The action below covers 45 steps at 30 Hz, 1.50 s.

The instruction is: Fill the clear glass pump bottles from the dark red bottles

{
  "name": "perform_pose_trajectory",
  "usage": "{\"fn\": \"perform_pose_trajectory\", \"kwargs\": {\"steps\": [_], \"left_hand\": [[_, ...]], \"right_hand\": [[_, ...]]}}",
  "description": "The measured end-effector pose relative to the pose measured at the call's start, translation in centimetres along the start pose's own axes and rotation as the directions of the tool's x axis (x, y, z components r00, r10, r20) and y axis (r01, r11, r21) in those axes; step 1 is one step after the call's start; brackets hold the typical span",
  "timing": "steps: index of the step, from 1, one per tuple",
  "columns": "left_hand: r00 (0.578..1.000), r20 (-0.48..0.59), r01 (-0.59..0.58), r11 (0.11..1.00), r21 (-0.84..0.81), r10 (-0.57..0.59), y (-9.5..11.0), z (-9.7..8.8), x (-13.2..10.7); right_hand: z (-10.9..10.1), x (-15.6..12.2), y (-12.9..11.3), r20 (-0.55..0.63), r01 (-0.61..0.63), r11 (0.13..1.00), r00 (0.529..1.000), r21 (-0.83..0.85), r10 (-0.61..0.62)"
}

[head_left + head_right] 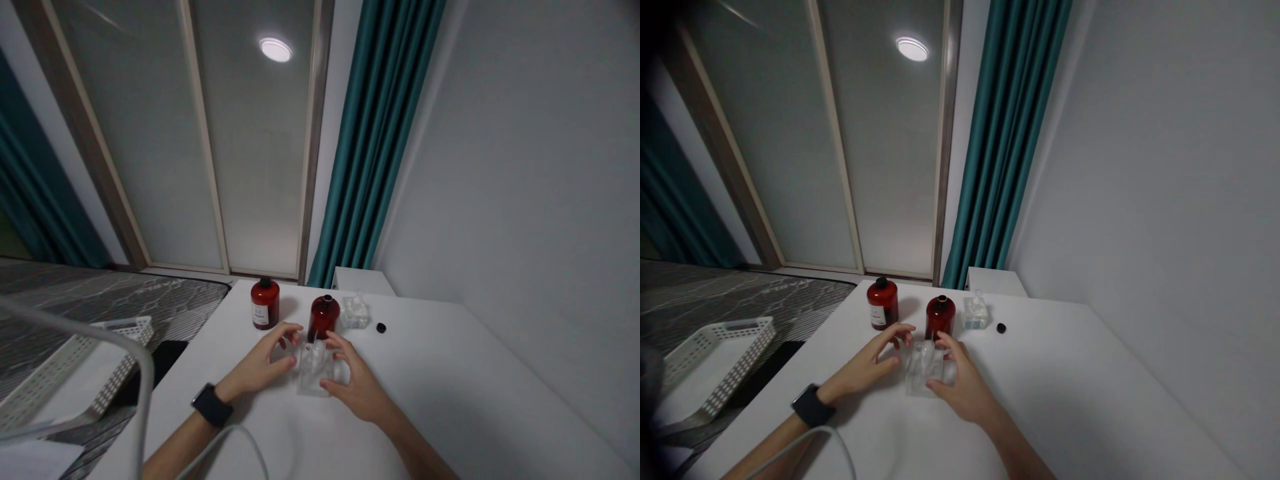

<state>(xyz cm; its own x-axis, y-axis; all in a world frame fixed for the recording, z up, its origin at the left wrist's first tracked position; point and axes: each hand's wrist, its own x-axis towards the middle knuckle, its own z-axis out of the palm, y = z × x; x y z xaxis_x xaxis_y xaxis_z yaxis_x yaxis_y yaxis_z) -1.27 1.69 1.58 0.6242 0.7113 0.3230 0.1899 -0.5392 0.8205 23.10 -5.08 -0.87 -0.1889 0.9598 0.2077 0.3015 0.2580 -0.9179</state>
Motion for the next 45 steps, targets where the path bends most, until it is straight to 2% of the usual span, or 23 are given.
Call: {"fn": "perform_pose_trajectory", "kwargs": {"steps": [5, 8, 11, 16, 19, 27, 29, 31, 32, 35, 37, 41, 45], "left_hand": [[0.994, 0.107, -0.024, 0.998, 0.052, 0.018, -0.3, 0.5, 0.0], [0.994, 0.108, 0.001, 0.996, 0.092, -0.011, -0.4, 0.9, 0.0], [0.994, 0.099, 0.019, 0.989, 0.149, -0.034, -0.1, 0.3, -0.2], [0.992, 0.015, 0.119, 0.950, 0.288, -0.129, 0.2, -3.0, -0.9], [0.987, -0.033, 0.158, 0.925, 0.346, -0.157, 0.0, -4.5, -1.2], [0.993, -0.108, 0.090, 0.894, 0.438, -0.047, -0.5, -5.2, -1.2], [0.986, -0.165, 0.058, 0.870, 0.490, 0.028, -0.4, -5.1, -1.2], [0.959, -0.218, -0.012, 0.790, 0.613, 0.183, -0.1, -4.7, -1.1], [0.931, -0.228, -0.051, 0.722, 0.690, 0.284, 0.1, -4.3, -1.1], [0.821, -0.156, -0.191, 0.523, 0.831, 0.549, 1.1, -2.4, -1.1], [0.763, -0.103, -0.281, 0.471, 0.836, 0.638, 1.8, -0.7, -1.1], [0.743, 0.037, -0.465, 0.476, 0.747, 0.668, 2.4, 2.7, -1.0], [0.763, 0.084, -0.503, 0.507, 0.700, 0.641, 2.1, 4.4, -1.1]], "right_hand": [[0.4, 0.0, 0.2, -0.017, -0.023, 1.000, 1.000, -0.003, 0.023], [0.9, 0.2, 0.5, -0.025, 0.002, 1.000, 1.000, -0.005, -0.003], [1.3, 0.2, 0.6, -0.015, 0.042, 0.999, 0.999, 0.002, -0.042], [1.3, -0.3, 0.6, -0.034, 0.020, 0.999, 0.999, -0.025, -0.021], [1.0, -0.4, 0.4, -0.075, 0.048, 0.995, 0.996, -0.082, -0.054], [1.0, 0.1, 0.3, -0.090, 0.112, 0.981, 0.988, -0.158, -0.127], [1.0, 0.2, 0.4, -0.105, 0.119, 0.981, 0.985, -0.156, -0.136], [0.9, 0.2, 0.6, -0.129, 0.127, 0.980, 0.981, -0.156, -0.148], [0.9, 0.3, 0.6, -0.143, 0.131, 0.979, 0.978, -0.157, -0.154], [0.8, 0.5, 0.9, -0.197, 0.142, 0.977, 0.965, -0.162, -0.173], [0.7, 0.7, 1.1, -0.239, 0.155, 0.974, 0.952, -0.165, -0.192], [0.2, 1.6, 1.5, -0.333, 0.166, 0.965, 0.915, -0.203, -0.228], [-0.6, 2.9, 1.4, -0.379, 0.169, 0.943, 0.884, -0.286, -0.273]]}}
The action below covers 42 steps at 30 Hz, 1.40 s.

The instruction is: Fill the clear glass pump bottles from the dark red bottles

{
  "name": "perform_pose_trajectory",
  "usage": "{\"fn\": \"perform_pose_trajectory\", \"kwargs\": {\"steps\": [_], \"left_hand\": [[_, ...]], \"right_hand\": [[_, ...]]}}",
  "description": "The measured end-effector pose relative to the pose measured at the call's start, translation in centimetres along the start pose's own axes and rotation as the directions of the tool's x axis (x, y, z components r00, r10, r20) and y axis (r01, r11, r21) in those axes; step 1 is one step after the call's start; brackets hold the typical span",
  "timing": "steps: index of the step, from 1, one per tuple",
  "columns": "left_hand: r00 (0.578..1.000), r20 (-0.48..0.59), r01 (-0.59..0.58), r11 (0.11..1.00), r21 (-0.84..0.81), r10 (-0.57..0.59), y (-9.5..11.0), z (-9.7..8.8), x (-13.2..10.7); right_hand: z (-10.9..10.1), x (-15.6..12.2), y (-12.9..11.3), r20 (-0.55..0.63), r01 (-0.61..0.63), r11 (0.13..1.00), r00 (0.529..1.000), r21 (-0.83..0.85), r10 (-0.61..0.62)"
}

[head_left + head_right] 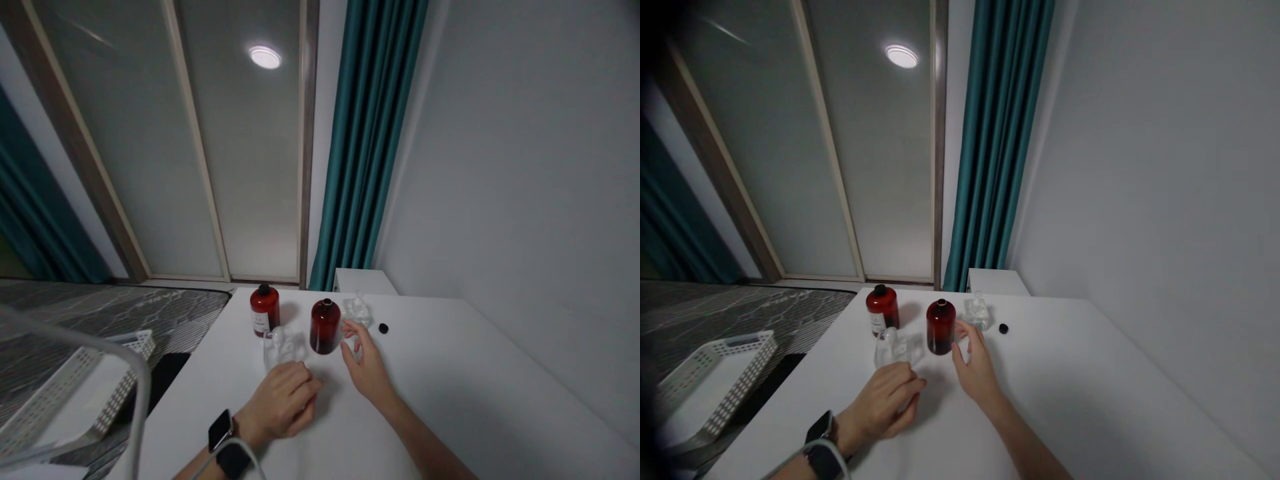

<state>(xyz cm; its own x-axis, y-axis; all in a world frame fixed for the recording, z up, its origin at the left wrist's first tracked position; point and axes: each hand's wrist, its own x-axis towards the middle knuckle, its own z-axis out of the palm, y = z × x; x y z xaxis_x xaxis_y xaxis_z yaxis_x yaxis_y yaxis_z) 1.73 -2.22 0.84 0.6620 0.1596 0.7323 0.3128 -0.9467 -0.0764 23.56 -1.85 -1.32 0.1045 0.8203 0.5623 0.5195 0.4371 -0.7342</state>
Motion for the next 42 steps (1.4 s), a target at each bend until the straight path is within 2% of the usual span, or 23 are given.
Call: {"fn": "perform_pose_trajectory", "kwargs": {"steps": [2, 6, 11, 17, 23, 28, 31, 33, 35, 38, 42], "left_hand": [[0.999, 0.030, 0.038, 0.999, 0.018, -0.039, 0.0, 0.1, -0.2], [0.976, 0.086, 0.200, 0.979, 0.034, -0.202, -0.4, 0.0, -0.3], [0.932, 0.042, 0.360, 0.933, -0.018, -0.359, -1.2, 0.2, -0.8], [0.887, 0.079, 0.457, 0.890, 0.001, -0.455, -1.9, 0.7, -1.4], [0.821, 0.136, 0.564, 0.825, -0.044, -0.554, -2.3, 0.9, -1.8], [0.796, 0.161, 0.602, 0.792, -0.106, -0.584, -2.3, 1.2, -2.2], [0.828, 0.159, 0.560, 0.807, -0.188, -0.537, -2.0, 1.2, -1.9], [0.853, 0.118, 0.521, 0.817, -0.246, -0.508, -1.6, 1.0, -1.3], [0.855, 0.056, 0.507, 0.810, -0.295, -0.515, -1.4, 0.8, -0.6], [0.829, 0.020, 0.528, 0.770, -0.358, -0.559, -1.4, 0.5, 0.7], [0.783, 0.068, 0.573, 0.673, -0.469, -0.619, -2.0, 0.2, 2.5]], "right_hand": [[0.0, 1.0, 0.0, -0.004, 0.019, 1.000, 1.000, -0.018, -0.019], [0.5, 2.7, 0.0, -0.040, 0.032, 0.999, 0.999, -0.044, -0.034], [1.9, 3.8, 0.5, 0.009, -0.016, 0.999, 1.000, -0.029, 0.016], [2.4, 4.3, 0.9, 0.060, -0.117, 0.988, 0.992, 0.100, 0.112], [1.8, 3.7, 0.0, 0.129, -0.156, 0.980, 0.982, 0.124, 0.140], [0.9, 2.4, -1.4, 0.150, -0.158, 0.981, 0.979, 0.116, 0.140], [0.6, 1.7, -2.0, 0.144, -0.150, 0.984, 0.980, 0.099, 0.135], [0.5, 1.4, -2.1, 0.133, -0.148, 0.985, 0.982, 0.089, 0.135], [0.3, 1.2, -2.2, 0.131, -0.153, 0.986, 0.981, 0.073, 0.142], [0.0, 0.9, -2.2, 0.139, -0.159, 0.986, 0.979, 0.058, 0.150], [-0.5, 0.6, -2.1, 0.169, -0.172, 0.982, 0.973, 0.081, 0.157]]}}
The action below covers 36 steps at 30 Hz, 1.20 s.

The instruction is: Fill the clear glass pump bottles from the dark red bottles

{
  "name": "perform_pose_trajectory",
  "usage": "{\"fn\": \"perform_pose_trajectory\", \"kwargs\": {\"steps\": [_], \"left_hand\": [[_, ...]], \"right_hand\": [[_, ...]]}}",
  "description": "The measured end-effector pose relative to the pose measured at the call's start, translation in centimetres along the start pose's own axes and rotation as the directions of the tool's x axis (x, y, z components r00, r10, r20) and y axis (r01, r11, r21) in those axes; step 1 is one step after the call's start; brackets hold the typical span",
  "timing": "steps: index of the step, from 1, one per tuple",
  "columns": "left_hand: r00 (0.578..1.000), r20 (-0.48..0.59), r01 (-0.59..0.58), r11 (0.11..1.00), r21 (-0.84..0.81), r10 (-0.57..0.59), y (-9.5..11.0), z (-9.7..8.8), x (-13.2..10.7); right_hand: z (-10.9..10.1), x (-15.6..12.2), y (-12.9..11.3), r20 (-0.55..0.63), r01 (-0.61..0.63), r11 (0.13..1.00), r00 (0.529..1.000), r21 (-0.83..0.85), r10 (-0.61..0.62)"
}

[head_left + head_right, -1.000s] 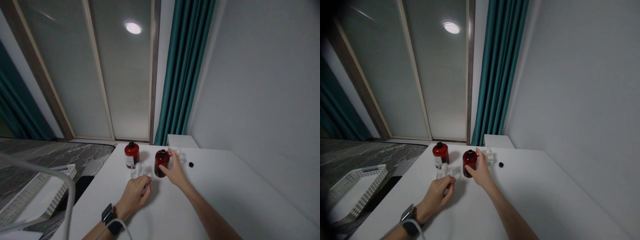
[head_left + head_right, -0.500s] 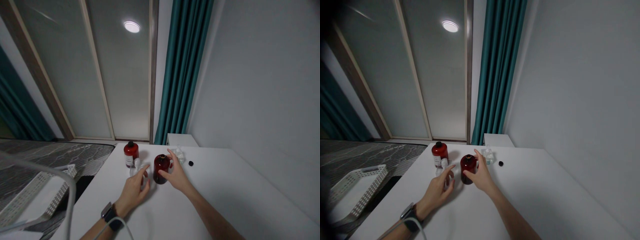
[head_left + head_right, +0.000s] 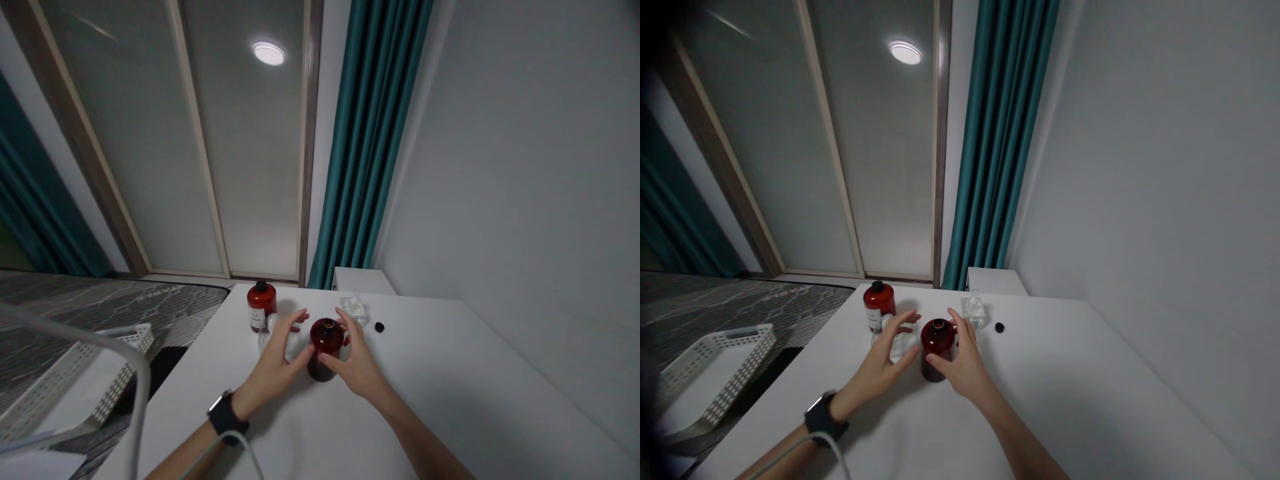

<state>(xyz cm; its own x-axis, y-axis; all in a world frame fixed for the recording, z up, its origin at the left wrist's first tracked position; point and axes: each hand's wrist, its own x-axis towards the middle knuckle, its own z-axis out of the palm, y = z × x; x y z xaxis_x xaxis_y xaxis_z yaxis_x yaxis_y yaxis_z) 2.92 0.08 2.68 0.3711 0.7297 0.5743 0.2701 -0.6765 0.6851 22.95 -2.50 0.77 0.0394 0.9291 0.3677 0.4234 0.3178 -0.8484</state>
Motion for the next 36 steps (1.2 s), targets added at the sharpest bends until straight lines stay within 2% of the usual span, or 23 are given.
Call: {"fn": "perform_pose_trajectory", "kwargs": {"steps": [3, 6, 9, 12, 18, 23, 28, 32, 36], "left_hand": [[0.999, 0.034, 0.013, 0.998, -0.067, -0.011, 0.4, 0.3, 1.1], [0.998, 0.066, 0.010, 0.998, -0.061, -0.006, 0.6, 1.0, 1.6], [0.999, 0.053, 0.006, 0.999, -0.043, -0.004, 0.5, 1.8, 1.4], [0.999, 0.049, 0.015, 1.000, -0.012, -0.014, 0.3, 2.4, 0.8], [0.996, 0.074, 0.048, 0.998, -0.044, -0.045, -0.3, 2.7, 0.3], [0.997, 0.038, 0.077, 0.994, -0.079, -0.074, -0.7, 3.1, 0.2], [0.992, 0.003, 0.127, 0.985, -0.113, -0.128, -0.9, 3.5, 0.1], [0.988, -0.001, 0.156, 0.978, -0.141, -0.157, -0.9, 3.5, 0.1], [0.991, -0.001, 0.132, 0.983, -0.124, -0.133, -0.6, 3.3, 0.2]], "right_hand": [[-0.5, -0.3, -0.1, 0.052, 0.000, 0.999, 0.999, 0.033, -0.001], [-1.3, -0.6, -0.3, 0.094, 0.010, 0.998, 0.995, 0.068, -0.016], [-2.3, -1.0, 0.0, 0.094, 0.055, 0.993, 0.993, 0.105, -0.065], [-2.9, -1.5, 1.0, 0.041, 0.082, 0.990, 0.995, 0.118, -0.088], [-2.5, -2.4, 3.6, -0.077, 0.026, 0.995, 0.997, 0.099, -0.018], [-2.1, -2.8, 3.5, -0.061, 0.008, 0.999, 0.998, 0.037, -0.006], [-2.4, -2.4, 3.7, -0.155, -0.024, 0.999, 0.987, 0.024, 0.028], [-3.3, -1.5, 4.4, -0.218, -0.042, 0.999, 0.975, 0.030, 0.048], [-5.4, 0.2, 5.3, -0.238, -0.036, 0.995, 0.971, -0.091, 0.013]]}}
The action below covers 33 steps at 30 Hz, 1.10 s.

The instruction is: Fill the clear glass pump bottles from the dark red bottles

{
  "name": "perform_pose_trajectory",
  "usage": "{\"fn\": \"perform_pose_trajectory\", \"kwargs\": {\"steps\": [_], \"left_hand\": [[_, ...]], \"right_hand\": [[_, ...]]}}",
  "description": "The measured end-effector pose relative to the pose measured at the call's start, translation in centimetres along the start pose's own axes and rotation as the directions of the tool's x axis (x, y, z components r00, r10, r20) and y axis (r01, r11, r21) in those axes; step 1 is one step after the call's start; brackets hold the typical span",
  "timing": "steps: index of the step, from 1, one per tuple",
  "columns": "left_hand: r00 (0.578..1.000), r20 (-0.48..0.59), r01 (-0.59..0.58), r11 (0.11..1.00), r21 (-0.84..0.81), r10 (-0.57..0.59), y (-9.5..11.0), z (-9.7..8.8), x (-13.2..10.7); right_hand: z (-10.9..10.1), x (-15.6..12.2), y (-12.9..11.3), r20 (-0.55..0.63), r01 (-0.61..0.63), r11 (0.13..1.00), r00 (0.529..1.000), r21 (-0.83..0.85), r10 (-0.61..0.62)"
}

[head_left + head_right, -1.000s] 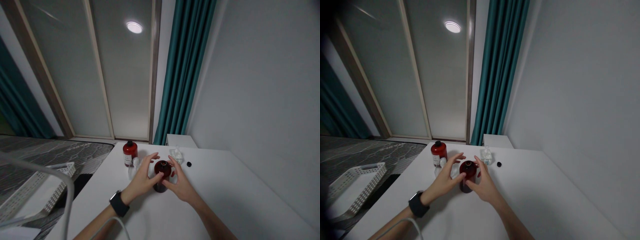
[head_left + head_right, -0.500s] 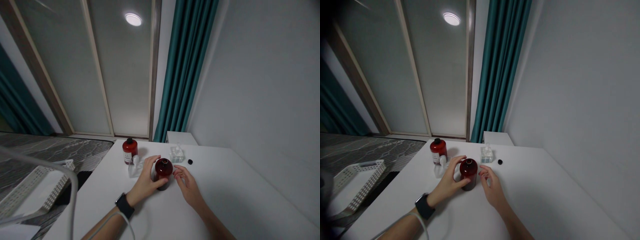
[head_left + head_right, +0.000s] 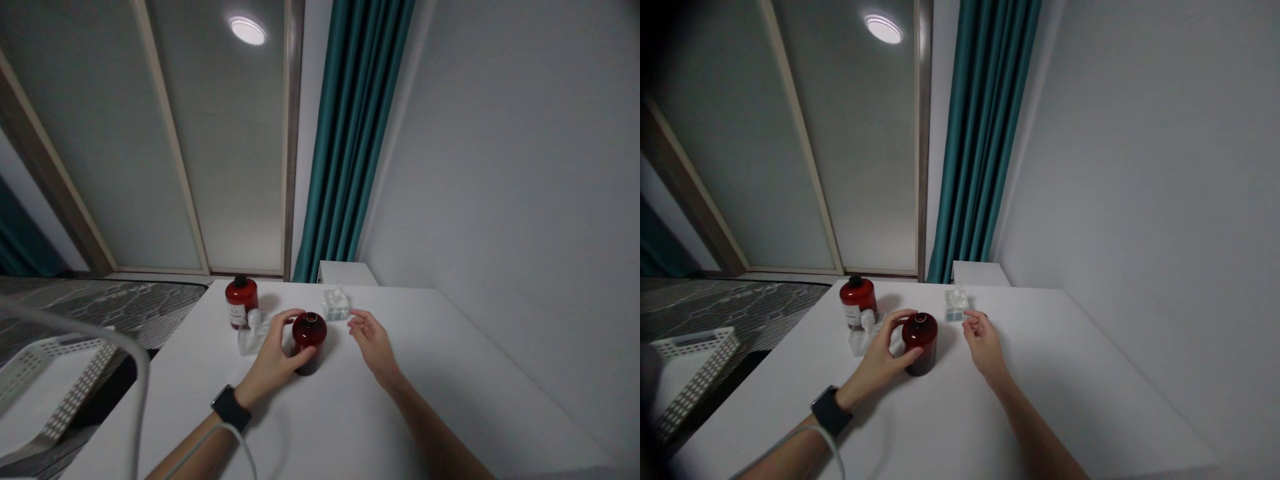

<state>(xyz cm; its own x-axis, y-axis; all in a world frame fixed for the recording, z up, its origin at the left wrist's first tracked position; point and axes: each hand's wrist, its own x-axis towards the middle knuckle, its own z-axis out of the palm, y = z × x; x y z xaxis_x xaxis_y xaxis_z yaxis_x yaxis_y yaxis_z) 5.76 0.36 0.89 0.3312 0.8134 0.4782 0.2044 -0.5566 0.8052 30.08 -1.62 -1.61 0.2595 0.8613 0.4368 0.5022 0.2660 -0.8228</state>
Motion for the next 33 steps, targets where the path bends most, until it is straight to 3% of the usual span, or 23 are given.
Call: {"fn": "perform_pose_trajectory", "kwargs": {"steps": [6, 15, 24, 33], "left_hand": [[0.997, -0.031, -0.066, 0.998, 0.023, 0.067, -0.4, -0.1, 0.1], [0.998, -0.001, -0.061, 0.996, 0.068, 0.061, -1.2, -0.2, -0.2], [0.999, 0.031, -0.028, 0.999, 0.040, 0.027, -1.0, -0.4, -0.3], [1.000, 0.004, -0.024, 0.999, 0.048, 0.024, -1.0, -0.3, -0.2]], "right_hand": [[-2.2, 3.2, 2.7, -0.085, 0.016, 0.931, 0.995, -0.364, -0.050], [-1.4, 2.4, 5.9, -0.044, -0.044, 0.738, 0.999, -0.674, 0.019], [-1.8, 2.7, 6.4, -0.029, -0.025, 0.684, 1.000, -0.729, 0.005], [-1.4, 1.8, 4.7, -0.033, 0.092, 0.785, 0.989, -0.612, -0.142]]}}
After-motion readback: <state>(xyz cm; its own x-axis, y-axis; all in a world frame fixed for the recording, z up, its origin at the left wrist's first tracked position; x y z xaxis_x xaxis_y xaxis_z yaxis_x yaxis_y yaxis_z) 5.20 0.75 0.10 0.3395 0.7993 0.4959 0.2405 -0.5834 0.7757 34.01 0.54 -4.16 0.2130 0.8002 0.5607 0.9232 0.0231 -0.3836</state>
